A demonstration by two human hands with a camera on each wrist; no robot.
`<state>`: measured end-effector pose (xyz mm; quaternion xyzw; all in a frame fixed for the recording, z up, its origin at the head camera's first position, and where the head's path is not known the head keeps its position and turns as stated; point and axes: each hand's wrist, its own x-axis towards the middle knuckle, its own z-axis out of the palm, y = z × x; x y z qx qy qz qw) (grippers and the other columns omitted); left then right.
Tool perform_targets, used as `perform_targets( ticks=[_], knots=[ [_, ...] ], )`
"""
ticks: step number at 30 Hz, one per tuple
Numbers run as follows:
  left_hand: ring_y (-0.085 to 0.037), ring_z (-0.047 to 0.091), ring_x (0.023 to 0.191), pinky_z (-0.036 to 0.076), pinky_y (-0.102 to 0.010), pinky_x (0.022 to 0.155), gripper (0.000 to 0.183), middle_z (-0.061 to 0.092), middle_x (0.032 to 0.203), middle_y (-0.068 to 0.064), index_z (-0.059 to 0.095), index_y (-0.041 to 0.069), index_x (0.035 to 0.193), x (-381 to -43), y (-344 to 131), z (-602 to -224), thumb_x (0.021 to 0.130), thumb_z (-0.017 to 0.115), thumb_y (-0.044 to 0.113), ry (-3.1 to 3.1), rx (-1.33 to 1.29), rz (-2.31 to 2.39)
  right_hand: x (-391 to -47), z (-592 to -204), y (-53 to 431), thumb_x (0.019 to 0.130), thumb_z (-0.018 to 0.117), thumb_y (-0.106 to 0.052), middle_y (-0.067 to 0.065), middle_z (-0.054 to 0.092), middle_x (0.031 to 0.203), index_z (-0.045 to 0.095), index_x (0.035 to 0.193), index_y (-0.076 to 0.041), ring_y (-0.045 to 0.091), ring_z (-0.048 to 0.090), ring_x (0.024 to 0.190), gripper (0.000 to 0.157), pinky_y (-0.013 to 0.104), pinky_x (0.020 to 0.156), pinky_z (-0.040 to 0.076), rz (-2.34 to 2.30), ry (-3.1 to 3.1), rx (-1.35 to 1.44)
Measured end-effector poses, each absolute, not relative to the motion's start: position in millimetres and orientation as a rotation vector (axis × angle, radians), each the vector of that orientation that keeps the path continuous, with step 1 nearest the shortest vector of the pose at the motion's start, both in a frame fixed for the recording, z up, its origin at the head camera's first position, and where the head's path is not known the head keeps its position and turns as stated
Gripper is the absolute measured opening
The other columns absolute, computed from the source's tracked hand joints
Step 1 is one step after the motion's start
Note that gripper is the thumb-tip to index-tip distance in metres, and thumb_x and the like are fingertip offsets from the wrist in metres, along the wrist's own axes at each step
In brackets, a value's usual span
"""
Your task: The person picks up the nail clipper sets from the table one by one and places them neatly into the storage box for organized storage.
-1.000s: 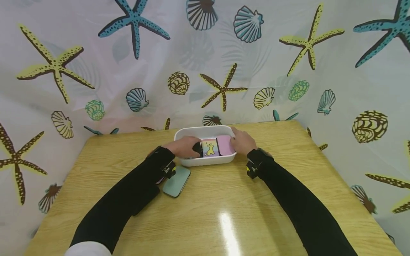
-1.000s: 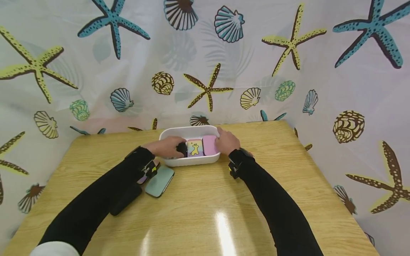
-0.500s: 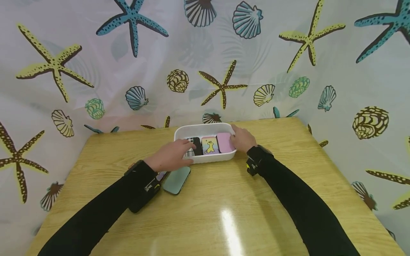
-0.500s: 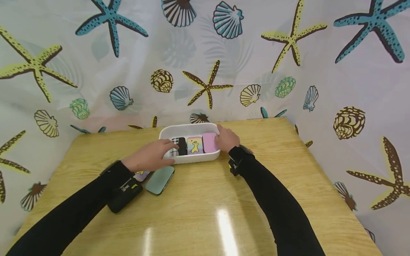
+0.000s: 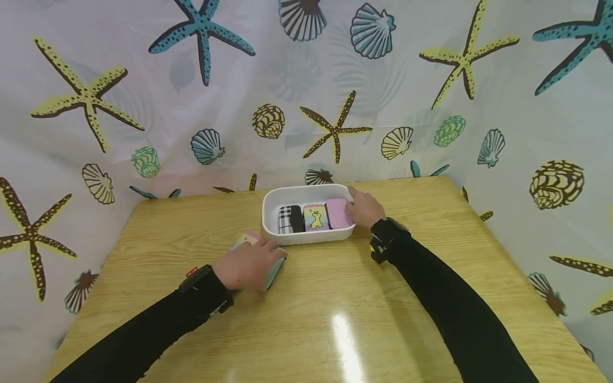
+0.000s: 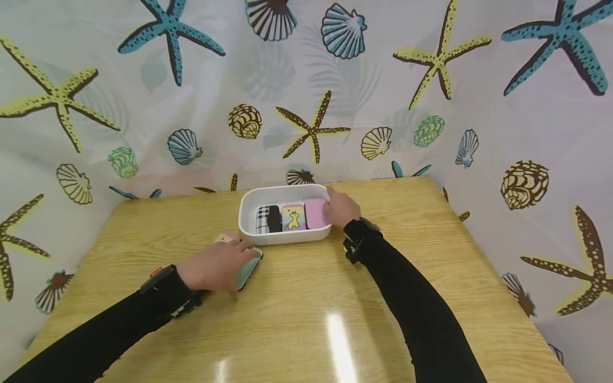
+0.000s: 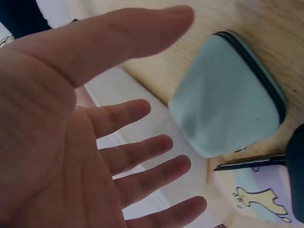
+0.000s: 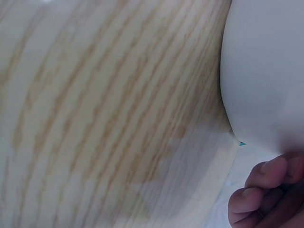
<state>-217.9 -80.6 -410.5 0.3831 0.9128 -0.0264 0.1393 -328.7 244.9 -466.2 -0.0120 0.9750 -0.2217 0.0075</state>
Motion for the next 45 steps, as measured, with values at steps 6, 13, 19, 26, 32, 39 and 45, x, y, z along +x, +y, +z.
perform_targets(
  ticks=[6,13,19,26,32,39,45],
  knots=[
    [-0.037,0.045,0.13,0.051,-0.05,0.086,0.09,0.039,0.15,-0.017,0.043,0.012,0.15,-220,-82,-423,0.072,0.088,0.013,2.609,1.076,-0.034,-328,-467,243,0.102,0.045,-0.022,0.019,0.062,0.132,0.033,0.157,-0.01,0.03,0.061,0.091,0.057,0.038,0.069,0.045,-0.69,3.031,-0.036],
    [-0.037,0.045,0.126,0.053,-0.045,0.077,0.093,0.037,0.15,-0.021,0.04,0.011,0.152,-227,-85,-432,0.072,0.086,0.011,2.594,1.101,0.015,-329,-466,245,0.101,0.046,-0.019,0.02,0.061,0.134,0.034,0.157,-0.008,0.029,0.061,0.087,0.058,0.036,0.067,0.043,-0.78,3.023,-0.059],
    [-0.034,0.043,0.126,0.048,-0.052,0.092,0.096,0.039,0.147,-0.017,0.04,0.009,0.151,-234,-85,-435,0.068,0.088,0.017,2.611,1.144,-0.017,-333,-472,250,0.101,0.044,-0.015,0.023,0.055,0.142,0.029,0.158,-0.004,0.028,0.06,0.085,0.06,0.036,0.072,0.045,-0.964,2.966,-0.051],
    [-0.025,0.048,0.11,0.05,-0.04,0.082,0.103,0.04,0.136,-0.013,0.041,0.005,0.148,-238,-81,-438,0.064,0.092,0.034,2.589,1.122,-0.019,-335,-478,251,0.101,0.044,-0.015,0.023,0.052,0.145,0.033,0.155,-0.003,0.032,0.057,0.114,0.057,0.048,0.102,0.047,-1.097,2.891,-0.032],
    [-0.026,0.046,0.111,0.048,-0.042,0.094,0.102,0.042,0.135,-0.014,0.041,0.003,0.147,-236,-80,-439,0.065,0.09,0.039,2.598,1.146,-0.01,-331,-475,249,0.099,0.045,-0.014,0.022,0.064,0.123,0.052,0.139,0.005,0.029,0.059,0.102,0.044,0.046,0.097,0.049,-1.036,2.924,-0.031],
    [-0.024,0.048,0.118,0.045,-0.041,0.101,0.092,0.049,0.138,-0.009,0.045,0.009,0.144,-231,-77,-434,0.07,0.082,0.049,2.623,1.239,0.064,-329,-474,248,0.099,0.045,-0.015,0.017,0.065,0.111,0.057,0.135,0.004,0.027,0.059,0.093,0.042,0.04,0.088,0.05,-1.02,2.934,-0.034],
    [-0.022,0.048,0.117,0.047,-0.038,0.094,0.093,0.051,0.135,-0.005,0.045,0.014,0.145,-227,-58,-402,0.07,0.08,0.056,2.678,1.351,0.127,-331,-476,249,0.099,0.045,-0.016,0.016,0.065,0.107,0.058,0.134,0.003,0.026,0.059,0.092,0.042,0.04,0.086,0.049,-1.028,2.932,-0.033]
  ],
)
